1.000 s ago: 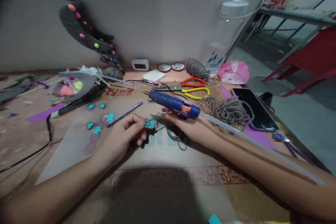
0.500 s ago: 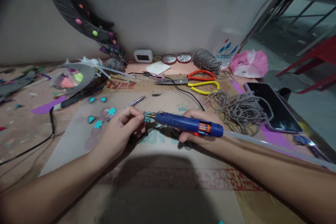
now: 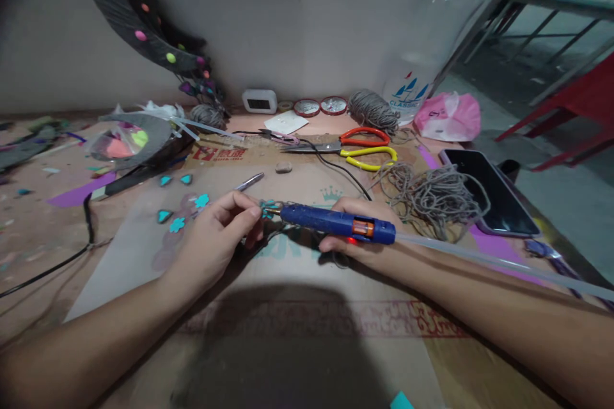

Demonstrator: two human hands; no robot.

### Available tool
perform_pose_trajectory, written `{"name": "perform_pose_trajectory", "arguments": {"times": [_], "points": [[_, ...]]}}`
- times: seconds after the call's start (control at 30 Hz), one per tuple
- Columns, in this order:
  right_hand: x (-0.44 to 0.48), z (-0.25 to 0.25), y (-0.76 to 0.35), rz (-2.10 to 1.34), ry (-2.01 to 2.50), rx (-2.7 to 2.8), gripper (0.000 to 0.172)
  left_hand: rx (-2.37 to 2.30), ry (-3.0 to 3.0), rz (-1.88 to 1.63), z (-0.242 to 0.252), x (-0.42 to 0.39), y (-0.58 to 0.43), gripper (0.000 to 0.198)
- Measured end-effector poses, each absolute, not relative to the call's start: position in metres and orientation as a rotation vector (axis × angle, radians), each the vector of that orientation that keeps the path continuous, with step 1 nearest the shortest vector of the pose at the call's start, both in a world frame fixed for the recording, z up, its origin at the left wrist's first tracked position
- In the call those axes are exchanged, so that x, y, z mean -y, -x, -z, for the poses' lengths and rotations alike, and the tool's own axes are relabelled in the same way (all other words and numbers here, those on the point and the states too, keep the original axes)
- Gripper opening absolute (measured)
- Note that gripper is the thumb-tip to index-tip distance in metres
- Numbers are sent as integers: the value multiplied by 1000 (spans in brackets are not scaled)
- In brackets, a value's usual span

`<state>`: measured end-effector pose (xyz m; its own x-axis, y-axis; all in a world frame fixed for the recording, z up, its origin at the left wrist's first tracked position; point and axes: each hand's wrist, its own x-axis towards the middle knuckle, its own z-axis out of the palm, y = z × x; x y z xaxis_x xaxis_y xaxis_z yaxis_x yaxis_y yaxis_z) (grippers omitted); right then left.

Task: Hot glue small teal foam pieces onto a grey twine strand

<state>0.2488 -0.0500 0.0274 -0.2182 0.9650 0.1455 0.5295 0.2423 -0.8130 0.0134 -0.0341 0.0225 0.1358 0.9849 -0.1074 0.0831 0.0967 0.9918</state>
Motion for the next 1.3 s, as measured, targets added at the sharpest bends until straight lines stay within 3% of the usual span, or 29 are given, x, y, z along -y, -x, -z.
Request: {"name": "perform_pose_trajectory", "arguments": {"times": [1.3], "points": [[49,-26,-246,-731,1410,1867,50,-1202,-1319,-965,-25,35,-14,14]]}}
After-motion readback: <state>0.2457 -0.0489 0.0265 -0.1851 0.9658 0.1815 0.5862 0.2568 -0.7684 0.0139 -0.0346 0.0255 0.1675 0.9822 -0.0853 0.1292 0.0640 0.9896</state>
